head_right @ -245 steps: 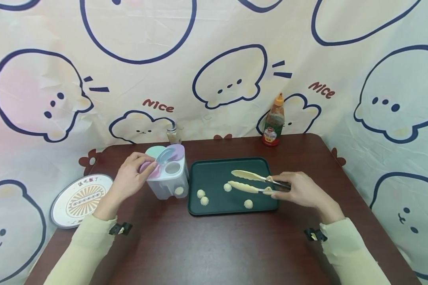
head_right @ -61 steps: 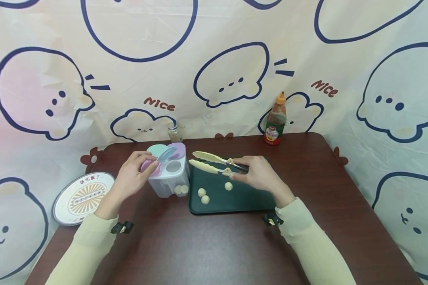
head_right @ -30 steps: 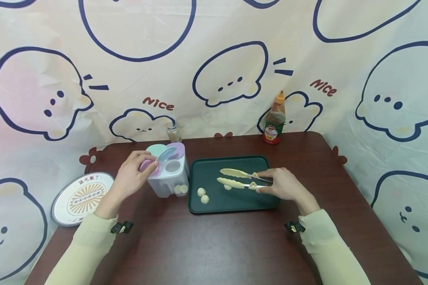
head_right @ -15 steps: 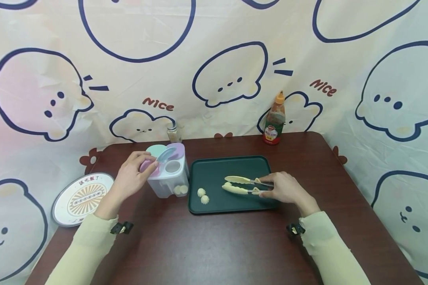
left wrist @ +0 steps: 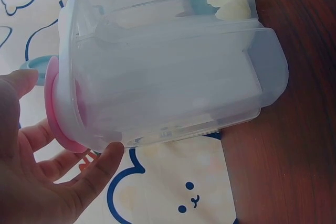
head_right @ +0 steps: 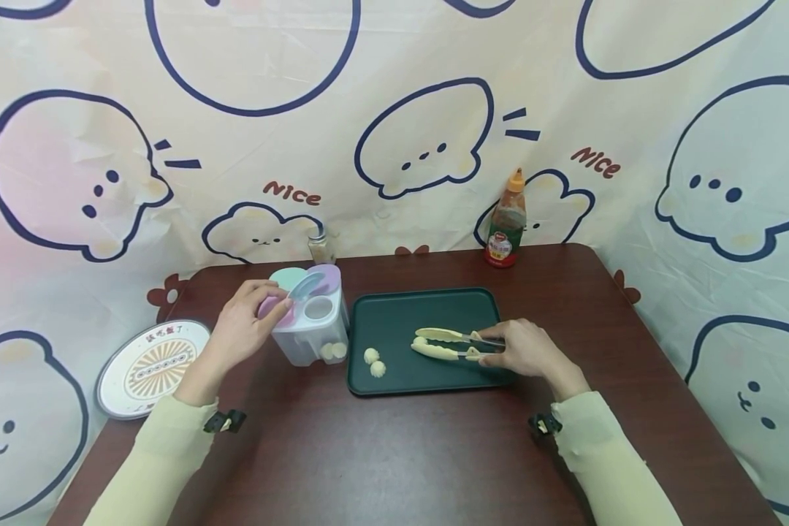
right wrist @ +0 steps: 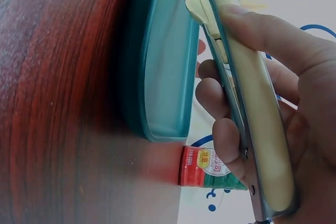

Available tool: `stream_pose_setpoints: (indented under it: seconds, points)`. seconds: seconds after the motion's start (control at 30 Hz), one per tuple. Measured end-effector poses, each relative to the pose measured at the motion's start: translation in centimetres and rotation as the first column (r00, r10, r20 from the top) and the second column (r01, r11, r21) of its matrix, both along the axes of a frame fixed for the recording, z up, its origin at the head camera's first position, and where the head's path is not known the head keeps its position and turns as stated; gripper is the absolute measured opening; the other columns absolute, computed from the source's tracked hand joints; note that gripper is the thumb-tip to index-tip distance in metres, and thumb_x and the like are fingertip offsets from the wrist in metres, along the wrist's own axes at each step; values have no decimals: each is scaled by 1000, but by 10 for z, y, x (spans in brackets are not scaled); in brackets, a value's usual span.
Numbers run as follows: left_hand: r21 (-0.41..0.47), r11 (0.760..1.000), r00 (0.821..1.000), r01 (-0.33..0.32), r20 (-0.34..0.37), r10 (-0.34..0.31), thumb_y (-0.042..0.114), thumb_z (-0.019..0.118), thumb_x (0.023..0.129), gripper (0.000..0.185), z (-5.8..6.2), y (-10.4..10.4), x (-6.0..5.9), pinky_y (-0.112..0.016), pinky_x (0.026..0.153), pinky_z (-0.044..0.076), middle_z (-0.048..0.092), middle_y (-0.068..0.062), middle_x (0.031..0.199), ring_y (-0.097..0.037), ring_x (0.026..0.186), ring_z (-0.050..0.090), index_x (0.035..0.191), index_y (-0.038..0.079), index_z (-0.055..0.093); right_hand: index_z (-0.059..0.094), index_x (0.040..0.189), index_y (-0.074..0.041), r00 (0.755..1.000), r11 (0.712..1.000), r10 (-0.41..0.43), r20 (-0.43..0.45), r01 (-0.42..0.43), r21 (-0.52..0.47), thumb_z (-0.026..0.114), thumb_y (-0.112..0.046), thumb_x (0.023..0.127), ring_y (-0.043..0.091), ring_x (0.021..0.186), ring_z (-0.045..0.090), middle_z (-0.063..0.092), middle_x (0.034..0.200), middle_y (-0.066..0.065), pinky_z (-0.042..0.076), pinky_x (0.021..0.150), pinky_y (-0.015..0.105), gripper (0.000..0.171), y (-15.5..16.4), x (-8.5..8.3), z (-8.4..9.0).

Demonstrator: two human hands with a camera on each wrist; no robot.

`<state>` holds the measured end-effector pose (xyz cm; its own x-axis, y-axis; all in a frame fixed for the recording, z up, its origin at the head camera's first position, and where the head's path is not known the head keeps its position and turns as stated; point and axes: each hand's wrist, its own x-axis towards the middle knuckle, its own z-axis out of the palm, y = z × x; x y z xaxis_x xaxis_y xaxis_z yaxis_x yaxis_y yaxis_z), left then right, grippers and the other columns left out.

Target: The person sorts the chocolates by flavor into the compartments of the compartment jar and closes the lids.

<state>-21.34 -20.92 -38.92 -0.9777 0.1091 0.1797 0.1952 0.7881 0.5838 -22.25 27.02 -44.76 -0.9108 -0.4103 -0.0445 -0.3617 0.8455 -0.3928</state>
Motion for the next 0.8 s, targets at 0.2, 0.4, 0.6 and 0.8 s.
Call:
stream_pose_setpoints:
  seconds: [0.2, 0.4, 0.6, 0.8]
  points:
    - [0, 1000, 1000, 1, -2, -1, 57, 53, 97, 50, 0, 0, 0, -66, 112, 36, 47, -12, 145, -37, 135, 44, 125, 17, 63, 71, 125, -15, 1000, 1000, -11, 0, 11, 1, 80, -39, 83, 22, 96, 63, 71, 122, 13, 55, 85, 49, 49, 0, 1, 0]
    - [-1, 1000, 1000, 2, -6, -2, 57, 53, 97, 50, 0, 0, 0, -66, 111, 37, 47, -11, 145, -37, 135, 44, 125, 17, 63, 70, 127, -13, 1000, 999, -1, 17, 1, -34, 79, -40, 84, 22, 97, 64, 71, 122, 13, 56, 87, 51, 51, 0, 1, 1]
    - [-1, 1000, 1000, 4, -10, -4, 57, 53, 97, 50, -1, 0, 0, -66, 111, 37, 47, -12, 144, -37, 134, 45, 125, 17, 63, 69, 127, -13, 999, 993, 22, 32, -18, -121, 79, -36, 85, 20, 93, 63, 72, 120, 9, 57, 83, 41, 49, -2, 1, 5]
    - [4, 1000, 1000, 6, -5, -6, 57, 53, 97, 50, 0, 0, 0, -65, 111, 37, 47, -11, 145, -36, 135, 44, 125, 17, 63, 70, 126, -13, 999, 982, 33, 10, -31, -189, 80, -35, 84, 15, 85, 59, 73, 115, 5, 52, 72, 26, 49, -8, 1, 14]
